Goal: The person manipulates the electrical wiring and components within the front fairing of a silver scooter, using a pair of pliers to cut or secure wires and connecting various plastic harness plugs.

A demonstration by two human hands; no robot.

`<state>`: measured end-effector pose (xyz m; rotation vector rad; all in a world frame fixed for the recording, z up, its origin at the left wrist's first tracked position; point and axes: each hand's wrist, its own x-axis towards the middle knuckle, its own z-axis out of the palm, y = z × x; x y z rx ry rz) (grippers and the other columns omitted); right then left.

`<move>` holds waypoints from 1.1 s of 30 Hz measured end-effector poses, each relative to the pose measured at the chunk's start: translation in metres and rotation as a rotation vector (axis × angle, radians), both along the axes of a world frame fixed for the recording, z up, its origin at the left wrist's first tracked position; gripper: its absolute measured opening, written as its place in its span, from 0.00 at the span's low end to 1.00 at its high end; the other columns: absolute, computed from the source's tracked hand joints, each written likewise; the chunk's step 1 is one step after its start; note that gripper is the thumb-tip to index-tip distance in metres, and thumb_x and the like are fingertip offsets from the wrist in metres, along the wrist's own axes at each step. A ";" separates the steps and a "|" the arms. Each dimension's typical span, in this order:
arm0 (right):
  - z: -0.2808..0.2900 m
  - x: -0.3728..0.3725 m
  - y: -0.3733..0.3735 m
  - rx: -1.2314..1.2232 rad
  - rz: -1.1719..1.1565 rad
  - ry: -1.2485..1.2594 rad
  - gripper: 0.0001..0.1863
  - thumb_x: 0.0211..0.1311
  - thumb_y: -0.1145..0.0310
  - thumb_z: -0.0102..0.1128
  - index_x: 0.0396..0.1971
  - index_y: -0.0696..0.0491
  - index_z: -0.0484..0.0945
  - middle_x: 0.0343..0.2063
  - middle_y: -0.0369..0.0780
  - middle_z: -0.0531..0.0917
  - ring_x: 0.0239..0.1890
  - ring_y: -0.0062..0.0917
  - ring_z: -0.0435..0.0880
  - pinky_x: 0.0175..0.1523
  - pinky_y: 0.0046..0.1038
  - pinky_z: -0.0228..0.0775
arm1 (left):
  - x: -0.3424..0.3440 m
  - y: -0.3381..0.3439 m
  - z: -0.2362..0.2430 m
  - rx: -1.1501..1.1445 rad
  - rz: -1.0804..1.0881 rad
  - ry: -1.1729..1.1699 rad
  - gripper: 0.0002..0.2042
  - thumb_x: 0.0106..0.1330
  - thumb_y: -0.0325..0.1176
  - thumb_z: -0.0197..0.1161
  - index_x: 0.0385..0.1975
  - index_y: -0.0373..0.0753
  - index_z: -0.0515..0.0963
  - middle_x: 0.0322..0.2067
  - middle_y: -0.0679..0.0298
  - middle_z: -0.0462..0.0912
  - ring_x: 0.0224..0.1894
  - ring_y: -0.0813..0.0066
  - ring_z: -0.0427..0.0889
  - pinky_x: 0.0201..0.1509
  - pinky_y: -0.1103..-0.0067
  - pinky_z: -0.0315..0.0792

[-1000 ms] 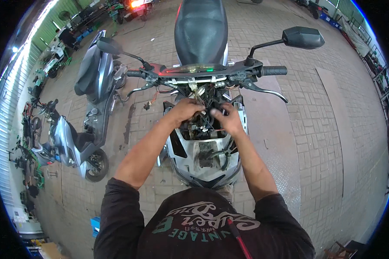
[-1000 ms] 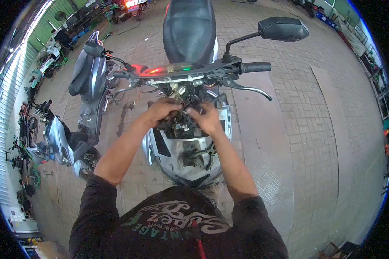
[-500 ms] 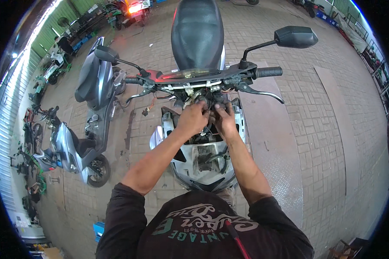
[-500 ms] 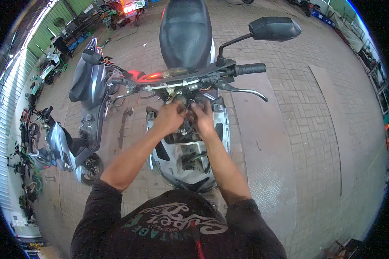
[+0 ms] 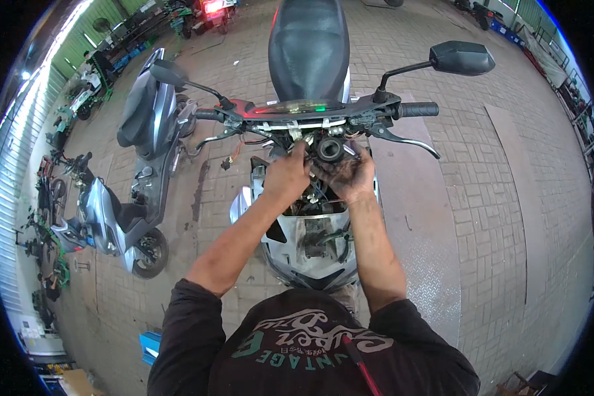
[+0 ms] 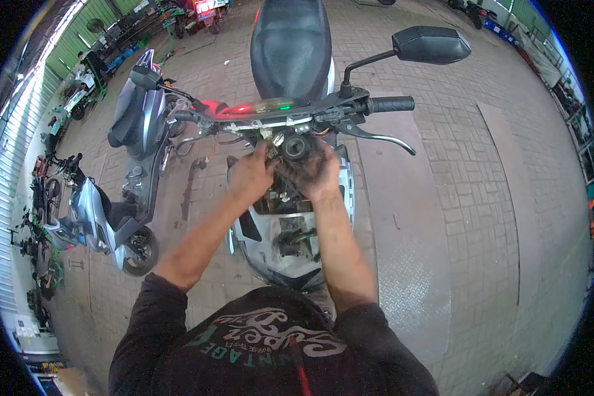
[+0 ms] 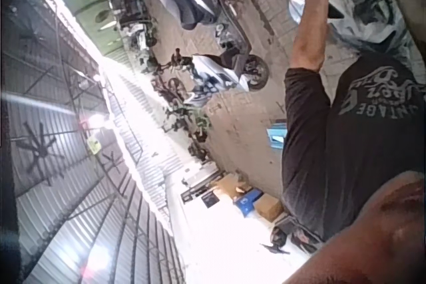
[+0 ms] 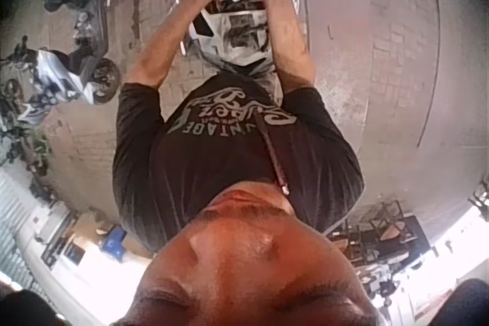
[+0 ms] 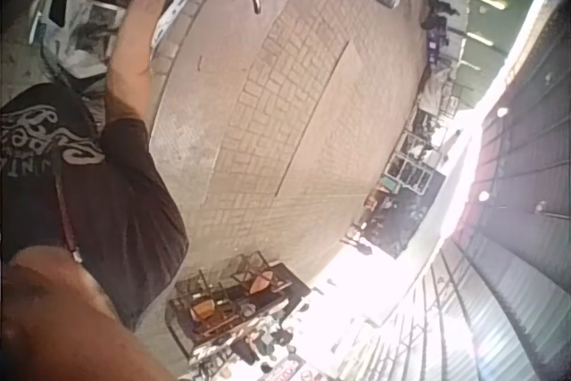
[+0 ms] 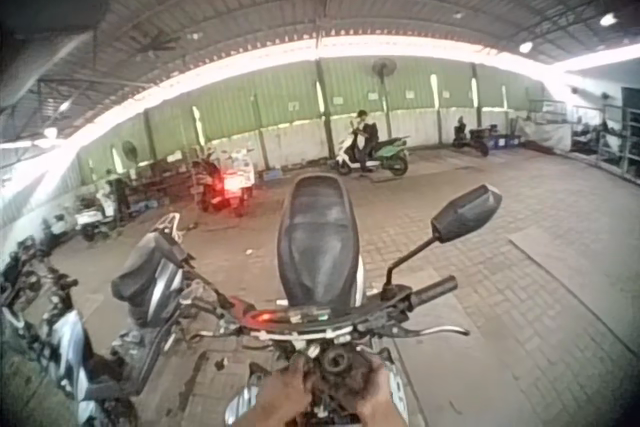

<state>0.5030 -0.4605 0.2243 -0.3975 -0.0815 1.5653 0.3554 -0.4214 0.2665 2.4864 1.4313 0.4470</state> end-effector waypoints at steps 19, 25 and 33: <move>-0.032 -0.006 -0.003 0.042 -0.251 -0.727 0.12 0.58 0.71 0.55 0.40 0.60 0.71 0.33 0.38 0.76 0.35 0.20 0.73 0.40 0.23 0.66 | 0.026 -0.008 -0.038 0.036 -0.108 -0.392 0.07 0.52 0.31 0.60 0.26 0.34 0.73 0.26 0.51 0.79 0.30 0.56 0.79 0.34 0.66 0.71; -0.011 0.004 0.010 -0.009 0.090 -0.213 0.14 0.61 0.65 0.46 0.43 0.57 0.70 0.38 0.42 0.76 0.39 0.30 0.74 0.43 0.32 0.65 | 0.015 -0.008 -0.040 0.122 -0.121 -0.211 0.11 0.53 0.33 0.60 0.35 0.38 0.72 0.30 0.52 0.78 0.34 0.49 0.77 0.37 0.62 0.71; -0.027 0.015 -0.002 -0.115 -0.075 -0.573 0.17 0.57 0.56 0.53 0.38 0.55 0.75 0.37 0.41 0.79 0.42 0.29 0.76 0.47 0.28 0.66 | 0.000 0.035 -0.017 -0.277 -0.139 -0.120 0.14 0.54 0.36 0.62 0.36 0.33 0.74 0.32 0.50 0.80 0.38 0.56 0.79 0.42 0.68 0.71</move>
